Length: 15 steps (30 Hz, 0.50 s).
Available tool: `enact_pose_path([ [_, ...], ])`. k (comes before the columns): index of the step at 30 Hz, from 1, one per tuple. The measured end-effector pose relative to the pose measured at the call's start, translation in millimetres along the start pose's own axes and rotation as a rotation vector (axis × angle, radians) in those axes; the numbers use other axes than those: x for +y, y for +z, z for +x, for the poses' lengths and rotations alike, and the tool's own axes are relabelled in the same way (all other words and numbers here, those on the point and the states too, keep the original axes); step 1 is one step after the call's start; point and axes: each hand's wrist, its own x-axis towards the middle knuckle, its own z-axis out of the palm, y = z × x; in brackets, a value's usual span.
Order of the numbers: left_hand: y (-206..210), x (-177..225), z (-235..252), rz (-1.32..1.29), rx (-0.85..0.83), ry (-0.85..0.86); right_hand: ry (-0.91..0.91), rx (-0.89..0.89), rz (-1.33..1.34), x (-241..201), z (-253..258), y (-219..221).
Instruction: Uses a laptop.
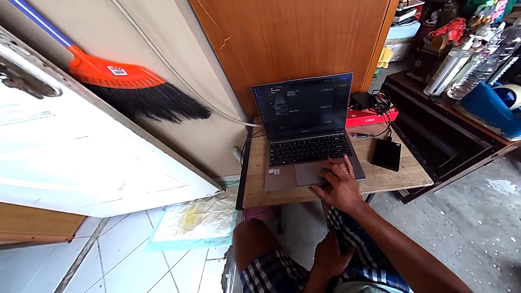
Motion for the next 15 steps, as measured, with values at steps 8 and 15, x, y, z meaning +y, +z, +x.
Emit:
enact_pose_path([
  [8, 1.3, -0.5, 0.9, -0.003, 0.008, 0.002, 0.040, -0.002, -0.007, -0.9, 0.2, -1.6],
  [15, 1.0, -0.3, 0.4, -0.004, 0.007, -0.002, 0.035, 0.004, -0.011, -0.7, -0.2, -0.7],
])
